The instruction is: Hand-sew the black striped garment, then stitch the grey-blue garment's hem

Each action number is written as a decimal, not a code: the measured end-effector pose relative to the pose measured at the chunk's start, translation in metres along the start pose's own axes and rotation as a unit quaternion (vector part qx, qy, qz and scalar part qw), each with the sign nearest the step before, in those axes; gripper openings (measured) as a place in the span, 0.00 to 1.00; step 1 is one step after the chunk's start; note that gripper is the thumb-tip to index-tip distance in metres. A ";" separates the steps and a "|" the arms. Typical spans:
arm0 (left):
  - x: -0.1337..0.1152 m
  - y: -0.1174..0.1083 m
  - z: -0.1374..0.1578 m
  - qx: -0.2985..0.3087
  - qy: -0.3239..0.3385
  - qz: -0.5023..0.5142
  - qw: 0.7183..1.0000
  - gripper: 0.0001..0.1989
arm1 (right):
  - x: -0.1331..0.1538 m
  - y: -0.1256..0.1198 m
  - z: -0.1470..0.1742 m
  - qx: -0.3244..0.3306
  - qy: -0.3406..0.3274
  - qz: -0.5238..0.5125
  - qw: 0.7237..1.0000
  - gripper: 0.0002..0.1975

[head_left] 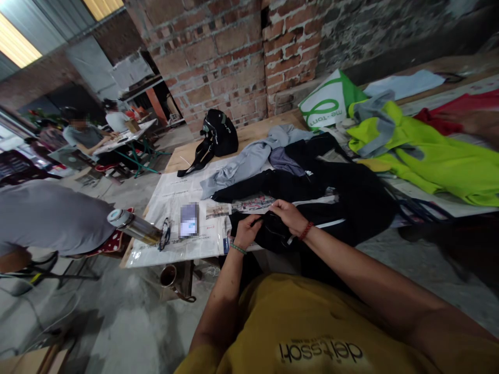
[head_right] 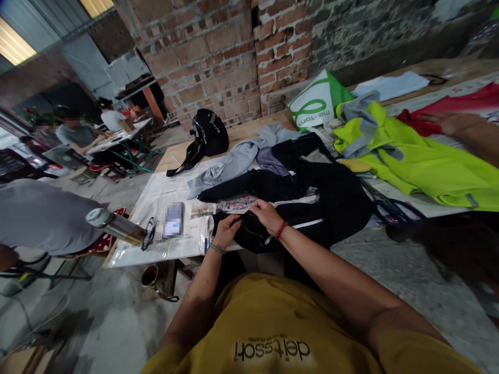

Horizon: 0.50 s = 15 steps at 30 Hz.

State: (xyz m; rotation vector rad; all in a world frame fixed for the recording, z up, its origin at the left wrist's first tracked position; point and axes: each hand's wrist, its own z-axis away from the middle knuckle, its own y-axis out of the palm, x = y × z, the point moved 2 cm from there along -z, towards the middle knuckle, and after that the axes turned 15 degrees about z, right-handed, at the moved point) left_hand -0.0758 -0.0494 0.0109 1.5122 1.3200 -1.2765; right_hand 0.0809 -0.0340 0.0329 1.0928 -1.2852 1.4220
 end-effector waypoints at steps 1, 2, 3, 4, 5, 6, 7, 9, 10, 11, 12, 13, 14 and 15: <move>0.000 0.000 0.000 -0.004 -0.004 0.003 1.000 0.09 | 0.000 0.001 0.001 0.001 0.002 -0.006 1.000 0.15; 0.000 0.000 0.000 -0.009 -0.006 0.004 1.000 0.09 | 0.000 0.002 0.002 0.006 0.001 -0.009 1.000 0.15; -0.001 -0.001 0.000 -0.013 -0.006 0.005 1.000 0.09 | 0.001 0.003 0.002 0.015 -0.004 -0.008 1.000 0.15; -0.001 -0.001 0.000 -0.015 -0.005 0.005 1.000 0.08 | 0.001 0.005 0.003 0.027 -0.012 -0.004 1.000 0.15; -0.001 -0.001 -0.001 -0.014 -0.003 0.005 1.000 0.08 | 0.002 0.006 0.003 0.036 -0.022 0.003 0.999 0.14; -0.002 -0.001 -0.001 -0.009 -0.002 0.004 1.000 0.08 | 0.002 0.006 0.002 0.038 -0.032 0.011 0.999 0.14; -0.002 0.000 -0.001 -0.003 -0.001 0.004 1.000 0.08 | 0.002 0.006 0.000 0.031 -0.038 0.019 0.999 0.13; -0.002 0.000 -0.001 0.005 -0.002 0.006 1.000 0.08 | 0.002 0.005 -0.007 -0.001 -0.039 0.024 0.999 0.12; -0.002 0.000 -0.001 0.007 -0.003 0.009 1.000 0.09 | 0.002 0.004 -0.010 -0.018 -0.035 0.024 0.999 0.11; -0.002 0.000 -0.001 0.007 -0.006 0.011 1.000 0.09 | 0.001 0.004 -0.013 -0.032 -0.031 0.022 0.999 0.11; -0.001 0.000 -0.001 0.007 -0.009 0.014 1.000 0.09 | 0.000 0.006 -0.015 -0.041 -0.029 0.022 0.999 0.11; -0.001 0.000 -0.001 0.008 -0.011 0.015 1.000 0.09 | -0.001 0.008 -0.017 -0.045 -0.028 0.023 0.998 0.10; 0.000 -0.001 -0.001 0.010 -0.013 0.016 1.000 0.08 | -0.002 0.010 -0.017 -0.049 -0.029 0.025 0.998 0.10; 0.000 -0.001 -0.001 0.011 -0.013 0.015 1.000 0.08 | -0.003 0.013 -0.017 -0.051 -0.031 0.028 0.998 0.09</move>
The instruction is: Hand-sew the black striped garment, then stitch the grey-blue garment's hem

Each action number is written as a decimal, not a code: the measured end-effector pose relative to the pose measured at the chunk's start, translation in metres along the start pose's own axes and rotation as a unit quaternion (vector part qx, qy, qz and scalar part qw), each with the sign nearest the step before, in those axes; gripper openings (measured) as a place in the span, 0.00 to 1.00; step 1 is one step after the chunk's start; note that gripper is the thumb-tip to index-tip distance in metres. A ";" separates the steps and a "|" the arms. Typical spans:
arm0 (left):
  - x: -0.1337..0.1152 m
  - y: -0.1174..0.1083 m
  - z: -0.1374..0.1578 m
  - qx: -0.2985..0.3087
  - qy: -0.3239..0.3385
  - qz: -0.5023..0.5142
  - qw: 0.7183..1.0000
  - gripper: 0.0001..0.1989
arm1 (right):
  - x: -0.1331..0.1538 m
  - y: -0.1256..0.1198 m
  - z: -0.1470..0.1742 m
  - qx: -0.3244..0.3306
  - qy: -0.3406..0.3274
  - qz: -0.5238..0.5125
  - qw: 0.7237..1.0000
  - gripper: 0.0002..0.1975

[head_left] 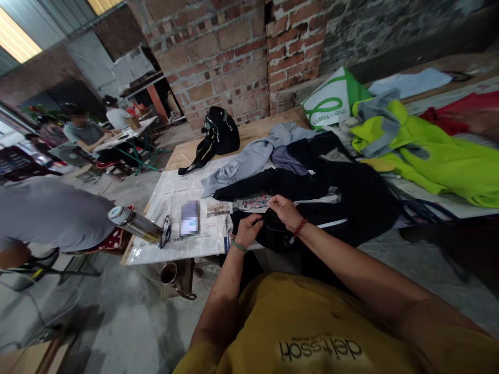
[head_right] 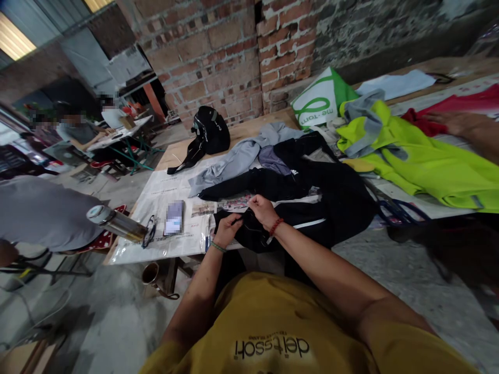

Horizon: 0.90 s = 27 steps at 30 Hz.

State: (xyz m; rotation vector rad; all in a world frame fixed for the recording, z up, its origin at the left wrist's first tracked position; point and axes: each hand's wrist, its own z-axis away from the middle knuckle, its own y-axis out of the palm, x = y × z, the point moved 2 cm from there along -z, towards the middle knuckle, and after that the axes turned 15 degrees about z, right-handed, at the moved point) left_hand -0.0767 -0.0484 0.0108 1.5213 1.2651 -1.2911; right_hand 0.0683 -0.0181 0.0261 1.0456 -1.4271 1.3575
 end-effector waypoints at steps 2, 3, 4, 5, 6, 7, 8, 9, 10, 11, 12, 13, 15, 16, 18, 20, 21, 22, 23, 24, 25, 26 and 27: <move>0.000 -0.001 0.000 -0.003 0.004 -0.001 1.000 0.07 | -0.001 0.004 0.001 -0.001 -0.003 0.007 1.000 0.08; 0.000 -0.002 0.000 -0.006 0.005 -0.002 1.000 0.07 | -0.002 0.004 0.000 -0.001 -0.003 0.009 1.000 0.07; 0.000 -0.002 0.000 -0.010 0.004 -0.004 1.000 0.08 | -0.001 0.002 -0.002 -0.003 0.000 0.009 1.000 0.07; 0.000 -0.002 0.001 -0.012 0.001 -0.007 1.000 0.08 | -0.001 0.000 -0.005 -0.006 0.004 0.007 1.000 0.07; -0.001 -0.002 0.001 -0.012 -0.002 -0.010 1.000 0.08 | 0.000 -0.005 -0.009 -0.010 0.011 0.004 1.000 0.07; -0.002 -0.002 0.001 -0.009 -0.006 -0.013 1.000 0.09 | 0.002 -0.009 -0.013 -0.014 0.017 -0.002 1.000 0.07; -0.003 -0.001 0.001 -0.005 -0.010 -0.013 1.000 0.09 | 0.004 -0.014 -0.017 -0.017 0.023 -0.008 1.000 0.08; -0.004 -0.001 0.002 -0.002 -0.016 -0.010 1.000 0.10 | 0.006 -0.019 -0.021 -0.019 0.026 -0.015 0.999 0.08; -0.005 -0.001 0.002 -0.003 -0.023 -0.002 1.000 0.10 | 0.009 -0.023 -0.023 -0.018 0.027 -0.019 0.999 0.08; -0.005 0.000 0.002 -0.007 -0.030 0.008 0.999 0.11 | 0.012 -0.026 -0.024 -0.013 0.024 -0.022 0.999 0.09; -0.005 0.000 0.001 -0.014 -0.037 0.020 0.999 0.11 | 0.015 -0.028 -0.023 -0.006 0.016 -0.025 1.000 0.09; -0.005 0.000 0.001 -0.022 -0.044 0.032 0.998 0.11 | 0.019 -0.029 -0.022 0.003 0.006 -0.030 1.000 0.10; -0.004 -0.001 0.001 -0.034 -0.057 0.048 0.997 0.12 | 0.025 -0.033 -0.020 0.020 -0.004 -0.056 0.998 0.11; -0.004 -0.001 0.001 -0.040 -0.068 0.053 0.995 0.13 | 0.028 -0.036 -0.020 0.027 0.000 -0.077 0.997 0.12; -0.003 -0.002 0.001 -0.048 -0.094 0.060 0.993 0.14 | 0.033 -0.044 -0.022 0.033 0.018 -0.126 0.991 0.14; -0.003 -0.002 0.000 -0.052 -0.111 0.065 0.990 0.15 | 0.037 -0.055 -0.028 0.031 0.023 -0.165 0.986 0.15; -0.003 -0.002 0.000 -0.052 -0.113 0.067 0.990 0.15 | 0.040 -0.062 -0.031 0.025 0.016 -0.178 0.984 0.14; -0.003 -0.002 0.000 -0.052 -0.112 0.068 0.990 0.15 | 0.043 -0.068 -0.034 0.017 0.006 -0.188 0.982 0.14; -0.003 -0.002 0.000 -0.052 -0.112 0.068 0.990 0.14 | 0.046 -0.074 -0.037 0.007 -0.005 -0.192 0.981 0.13; -0.003 -0.002 0.000 -0.053 -0.112 0.069 0.990 0.14 | 0.049 -0.080 -0.039 -0.005 -0.018 -0.192 0.981 0.11; -0.003 -0.002 0.000 -0.055 -0.112 0.070 0.990 0.14 | 0.052 -0.086 -0.040 -0.018 -0.032 -0.187 0.982 0.10; -0.003 -0.003 0.000 -0.057 -0.112 0.071 0.989 0.14 | 0.055 -0.091 -0.042 -0.033 -0.049 -0.179 0.982 0.09; -0.002 -0.003 0.000 -0.059 -0.113 0.072 0.989 0.14 | 0.058 -0.097 -0.043 -0.050 -0.067 -0.168 0.982 0.08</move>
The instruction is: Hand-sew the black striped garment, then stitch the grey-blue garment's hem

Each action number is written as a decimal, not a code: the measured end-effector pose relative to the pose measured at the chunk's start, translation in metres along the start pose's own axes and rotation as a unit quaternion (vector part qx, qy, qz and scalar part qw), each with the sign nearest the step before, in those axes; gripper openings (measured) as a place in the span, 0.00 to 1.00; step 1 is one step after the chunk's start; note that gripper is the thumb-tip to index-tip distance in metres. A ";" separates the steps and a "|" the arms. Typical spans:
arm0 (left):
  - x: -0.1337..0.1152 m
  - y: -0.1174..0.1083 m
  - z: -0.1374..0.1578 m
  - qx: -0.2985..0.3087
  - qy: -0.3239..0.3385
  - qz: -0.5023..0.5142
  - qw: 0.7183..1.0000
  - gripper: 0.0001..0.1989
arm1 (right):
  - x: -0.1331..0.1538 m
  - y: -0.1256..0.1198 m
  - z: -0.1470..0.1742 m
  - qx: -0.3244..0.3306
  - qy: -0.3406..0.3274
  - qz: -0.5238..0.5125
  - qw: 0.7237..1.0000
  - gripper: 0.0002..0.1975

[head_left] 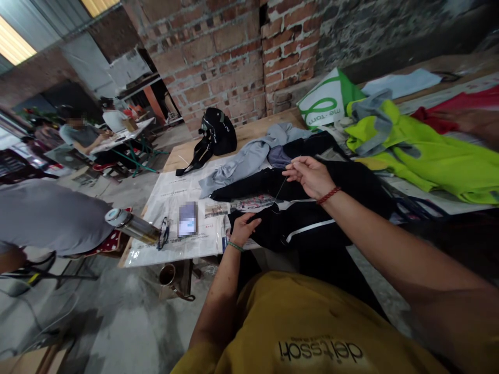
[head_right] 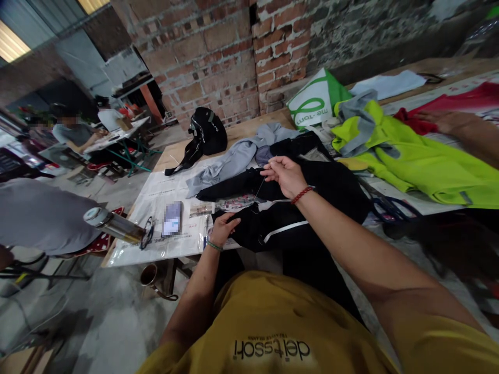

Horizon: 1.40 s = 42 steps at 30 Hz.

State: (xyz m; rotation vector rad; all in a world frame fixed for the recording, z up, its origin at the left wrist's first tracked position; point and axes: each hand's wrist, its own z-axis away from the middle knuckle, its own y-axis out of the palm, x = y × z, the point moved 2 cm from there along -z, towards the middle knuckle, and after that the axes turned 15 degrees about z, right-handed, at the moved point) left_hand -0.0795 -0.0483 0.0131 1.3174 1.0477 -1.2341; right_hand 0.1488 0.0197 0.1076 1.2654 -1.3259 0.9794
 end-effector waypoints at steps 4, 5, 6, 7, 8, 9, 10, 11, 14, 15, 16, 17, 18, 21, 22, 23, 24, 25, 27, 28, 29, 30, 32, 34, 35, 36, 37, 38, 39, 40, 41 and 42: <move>0.001 -0.002 0.000 0.001 -0.002 0.004 1.000 0.13 | 0.017 -0.015 -0.006 -0.059 -0.070 0.046 0.995 0.07; 0.002 -0.002 0.000 -0.001 -0.002 0.004 1.000 0.13 | 0.020 -0.019 -0.007 -0.072 -0.082 0.054 0.993 0.06; 0.002 -0.003 -0.001 -0.003 -0.003 0.004 1.000 0.13 | 0.023 -0.022 -0.008 -0.082 -0.093 0.060 0.990 0.06; 0.002 -0.004 -0.001 -0.006 -0.002 0.005 1.000 0.13 | 0.026 -0.025 -0.009 -0.092 -0.102 0.065 0.988 0.06; 0.003 -0.004 -0.001 -0.009 -0.002 0.005 1.000 0.13 | 0.029 -0.028 -0.009 -0.099 -0.111 0.069 0.986 0.06; 0.003 -0.005 -0.001 -0.012 -0.002 0.005 1.000 0.14 | 0.031 -0.030 -0.010 -0.106 -0.118 0.074 0.985 0.05; 0.004 -0.005 -0.002 -0.015 -0.003 0.005 1.000 0.14 | 0.032 -0.033 -0.010 -0.113 -0.124 0.079 0.983 0.05; 0.004 -0.006 -0.002 -0.018 -0.005 0.004 1.000 0.15 | 0.033 -0.034 -0.009 -0.120 -0.129 0.084 0.981 0.05; 0.006 -0.006 -0.002 -0.028 -0.007 0.006 1.000 0.16 | 0.030 -0.036 -0.006 -0.131 -0.132 0.086 0.979 0.06; 0.006 -0.006 -0.002 -0.031 -0.001 0.009 0.999 0.16 | 0.028 -0.034 -0.004 -0.129 -0.127 0.082 0.980 0.07; 0.006 -0.006 -0.002 -0.034 0.012 0.012 0.999 0.15 | 0.024 -0.032 -0.002 -0.120 -0.119 0.078 0.983 0.08; 0.005 -0.006 -0.002 -0.033 0.032 0.013 0.999 0.13 | 0.019 -0.028 0.000 -0.106 -0.106 0.075 0.986 0.09; 0.003 -0.006 -0.001 -0.029 0.056 0.013 0.998 0.11 | 0.014 -0.024 0.002 -0.086 -0.090 0.076 0.989 0.10; -0.002 -0.004 -0.001 -0.002 0.120 0.003 0.993 0.08 | -0.009 -0.002 0.009 0.006 -0.029 0.106 0.994 0.12; -0.003 -0.004 -0.001 0.005 0.126 -0.001 0.992 0.07 | -0.017 0.007 0.011 0.045 -0.008 0.130 0.990 0.11; -0.004 -0.004 -0.001 0.006 0.123 -0.003 0.992 0.07 | -0.026 0.016 0.012 0.086 0.009 0.164 0.983 0.10; -0.005 -0.003 -0.001 0.001 0.114 -0.005 0.994 0.07 | -0.033 0.025 0.014 0.128 0.018 0.210 0.969 0.09; -0.004 -0.003 -0.001 -0.005 0.102 -0.005 0.995 0.08 | -0.040 0.033 0.015 0.173 0.012 0.264 0.949 0.08; -0.004 -0.003 -0.001 -0.018 0.084 -0.003 0.996 0.08 | -0.049 0.047 0.017 0.246 -0.027 0.361 0.899 0.09; -0.003 -0.003 0.000 -0.023 0.079 -0.003 0.997 0.09 | -0.052 0.052 0.018 0.272 -0.050 0.391 0.878 0.10; -0.003 -0.003 0.000 -0.026 0.074 -0.002 0.997 0.09 | -0.053 0.055 0.019 0.291 -0.068 0.408 0.863 0.10; -0.003 -0.003 0.000 -0.027 0.071 -0.001 0.997 0.10 | -0.053 0.056 0.019 0.304 -0.079 0.414 0.854 0.10; -0.002 -0.003 0.000 -0.030 0.063 0.000 0.998 0.10 | -0.052 0.054 0.019 0.325 -0.084 0.415 0.846 0.11; -0.002 -0.004 -0.001 -0.034 0.053 -0.001 0.998 0.10 | -0.051 0.049 0.019 0.353 -0.088 0.422 0.831 0.11; -0.002 -0.004 -0.001 -0.033 0.049 -0.001 0.998 0.11 | -0.051 0.046 0.020 0.370 -0.090 0.424 0.822 0.11; -0.001 -0.005 -0.001 -0.031 0.045 -0.001 0.998 0.11 | -0.051 0.043 0.021 0.389 -0.090 0.424 0.813 0.11; -0.001 -0.005 -0.001 -0.029 0.042 0.000 0.999 0.11 | -0.052 0.041 0.022 0.407 -0.090 0.423 0.805 0.12; -0.001 -0.005 -0.002 -0.028 0.040 0.000 0.999 0.11 | -0.053 0.039 0.024 0.420 -0.087 0.418 0.801 0.12; -0.001 -0.005 -0.002 -0.027 0.039 -0.001 0.999 0.11 | -0.054 0.038 0.025 0.428 -0.083 0.412 0.800 0.12; -0.002 -0.004 -0.001 -0.027 0.039 -0.002 0.999 0.11 | -0.055 0.037 0.026 0.431 -0.078 0.404 0.803 0.12; -0.002 -0.004 -0.001 -0.027 0.039 -0.004 0.999 0.11 | -0.056 0.037 0.028 0.432 -0.075 0.393 0.808 0.11; -0.002 -0.004 -0.001 -0.026 0.040 -0.006 0.999 0.11 | -0.057 0.037 0.029 0.432 -0.073 0.380 0.815 0.11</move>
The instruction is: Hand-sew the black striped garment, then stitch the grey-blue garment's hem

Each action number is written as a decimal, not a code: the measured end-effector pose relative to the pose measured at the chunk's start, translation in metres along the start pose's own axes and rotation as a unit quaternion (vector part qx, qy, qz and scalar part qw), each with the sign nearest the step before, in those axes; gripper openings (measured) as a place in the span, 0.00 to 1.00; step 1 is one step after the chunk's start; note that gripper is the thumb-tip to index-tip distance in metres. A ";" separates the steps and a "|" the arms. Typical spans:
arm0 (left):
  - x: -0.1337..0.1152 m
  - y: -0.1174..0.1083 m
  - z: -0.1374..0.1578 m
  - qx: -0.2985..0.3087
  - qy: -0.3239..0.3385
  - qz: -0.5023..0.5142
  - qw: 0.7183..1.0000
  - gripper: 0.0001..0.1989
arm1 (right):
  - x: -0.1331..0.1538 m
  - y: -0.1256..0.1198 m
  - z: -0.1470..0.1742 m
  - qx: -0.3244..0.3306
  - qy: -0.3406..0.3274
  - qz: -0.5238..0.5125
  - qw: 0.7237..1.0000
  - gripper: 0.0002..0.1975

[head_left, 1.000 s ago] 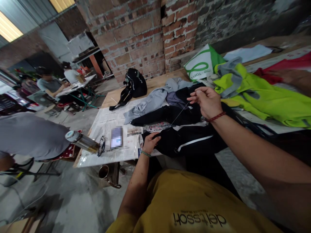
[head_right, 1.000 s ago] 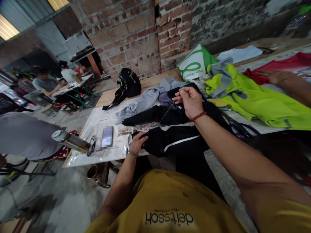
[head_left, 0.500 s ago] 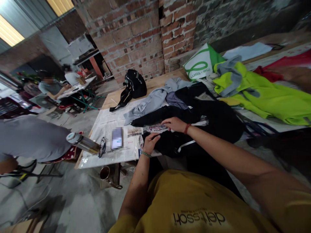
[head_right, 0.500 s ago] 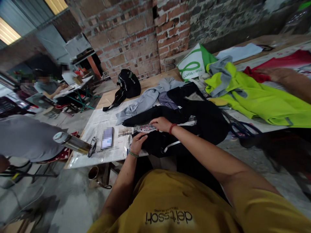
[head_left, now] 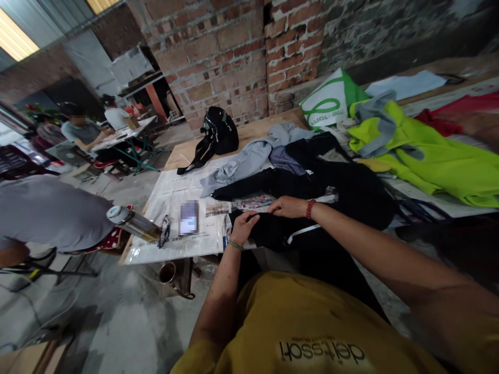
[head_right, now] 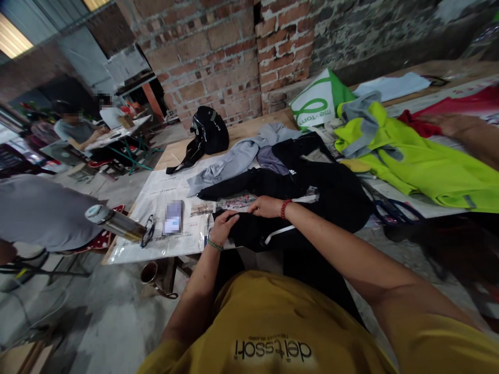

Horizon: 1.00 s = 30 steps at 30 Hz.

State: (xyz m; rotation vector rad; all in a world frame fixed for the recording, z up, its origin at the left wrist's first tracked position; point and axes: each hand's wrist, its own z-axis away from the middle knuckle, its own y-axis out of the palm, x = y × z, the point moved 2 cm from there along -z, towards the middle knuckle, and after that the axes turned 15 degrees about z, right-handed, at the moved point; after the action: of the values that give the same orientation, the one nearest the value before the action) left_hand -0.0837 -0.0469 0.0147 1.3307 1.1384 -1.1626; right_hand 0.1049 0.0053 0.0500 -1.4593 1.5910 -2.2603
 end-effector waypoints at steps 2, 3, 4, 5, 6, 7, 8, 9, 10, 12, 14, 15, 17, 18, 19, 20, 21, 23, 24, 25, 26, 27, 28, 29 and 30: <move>0.000 0.000 0.001 0.002 0.003 0.000 1.000 0.11 | 0.001 0.002 0.000 -0.004 -0.010 -0.026 1.000 0.10; 0.000 0.000 0.001 0.002 0.003 -0.001 1.000 0.11 | 0.001 0.003 0.000 -0.002 -0.016 -0.035 0.999 0.10; 0.000 0.000 0.001 0.003 0.004 -0.003 1.000 0.11 | 0.002 0.004 0.000 0.003 -0.020 -0.041 0.999 0.11; 0.001 0.000 0.001 0.005 0.006 -0.007 1.000 0.11 | 0.003 0.005 -0.001 0.009 -0.022 -0.044 0.999 0.12; 0.001 0.000 0.001 0.008 0.008 -0.010 1.000 0.11 | 0.003 0.006 -0.001 0.014 -0.022 -0.045 0.999 0.12; 0.002 0.000 0.001 0.014 0.011 -0.013 1.000 0.11 | 0.004 0.007 -0.001 0.016 -0.020 -0.044 0.999 0.13; 0.003 0.000 0.001 0.022 0.015 -0.014 1.000 0.11 | 0.005 0.009 0.000 0.015 -0.018 -0.040 0.999 0.14; 0.003 0.000 0.000 0.030 0.019 -0.015 0.999 0.11 | 0.005 0.010 0.000 0.010 -0.015 -0.035 0.999 0.14; 0.004 0.000 0.000 0.037 0.024 -0.016 0.999 0.11 | 0.006 0.012 0.000 0.003 -0.013 -0.029 0.999 0.14; 0.004 0.000 0.000 0.044 0.033 -0.021 0.998 0.11 | 0.008 0.016 0.000 -0.009 -0.010 -0.020 1.000 0.14; 0.004 0.000 -0.001 0.041 0.037 -0.025 0.998 0.11 | 0.010 0.019 0.000 -0.013 -0.018 -0.022 1.000 0.13; 0.004 -0.001 -0.001 0.039 0.035 -0.026 0.998 0.11 | 0.011 0.021 0.001 -0.015 -0.022 -0.026 0.999 0.13; 0.003 -0.001 -0.001 0.037 0.027 -0.025 0.999 0.10 | 0.012 0.022 0.001 -0.026 -0.025 -0.035 0.999 0.12; 0.003 -0.001 -0.001 0.036 0.026 -0.025 0.999 0.10 | 0.013 0.022 0.002 -0.038 -0.022 -0.038 0.998 0.11; 0.003 -0.001 -0.001 0.037 0.027 -0.026 0.999 0.10 | 0.013 0.022 0.002 -0.051 -0.016 -0.040 0.998 0.10; 0.002 -0.001 -0.001 0.036 0.030 -0.027 0.999 0.10 | 0.014 0.022 0.003 -0.064 -0.010 -0.041 0.997 0.09; 0.002 -0.001 -0.001 0.033 0.033 -0.028 0.998 0.09 | 0.014 0.022 0.003 -0.074 -0.004 -0.041 0.996 0.08; 0.002 -0.001 -0.002 0.028 0.038 -0.026 0.999 0.09 | 0.016 0.023 0.004 -0.089 0.000 -0.040 0.995 0.07; 0.003 -0.001 -0.002 0.027 0.038 -0.023 0.999 0.09 | 0.017 0.024 0.005 -0.097 0.001 -0.038 0.995 0.07; 0.004 -0.002 -0.002 0.027 0.037 -0.019 0.999 0.09 | 0.018 0.025 0.005 -0.105 0.001 -0.037 0.994 0.07; 0.005 -0.002 -0.002 0.027 0.035 -0.014 0.999 0.09 | 0.018 0.026 0.005 -0.113 0.003 -0.037 0.993 0.07; 0.006 -0.003 -0.002 0.026 0.033 -0.009 0.999 0.09 | 0.019 0.028 0.005 -0.122 0.005 -0.038 0.992 0.07; 0.007 -0.003 -0.003 0.024 0.031 -0.006 0.999 0.09 | 0.020 0.030 0.005 -0.129 0.009 -0.040 0.991 0.08; 0.008 -0.004 -0.003 0.021 0.028 -0.003 0.999 0.09 | 0.020 0.032 0.005 -0.136 0.013 -0.044 0.990 0.08; 0.009 -0.004 -0.003 0.017 0.026 0.000 1.000 0.09 | 0.021 0.034 0.005 -0.142 0.018 -0.048 0.989 0.08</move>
State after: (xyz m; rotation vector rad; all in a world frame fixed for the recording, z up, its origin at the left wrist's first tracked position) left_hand -0.0867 -0.0432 0.0058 1.3937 1.1604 -1.1594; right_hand 0.0804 -0.0247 0.0383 -1.5949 1.9622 -2.1930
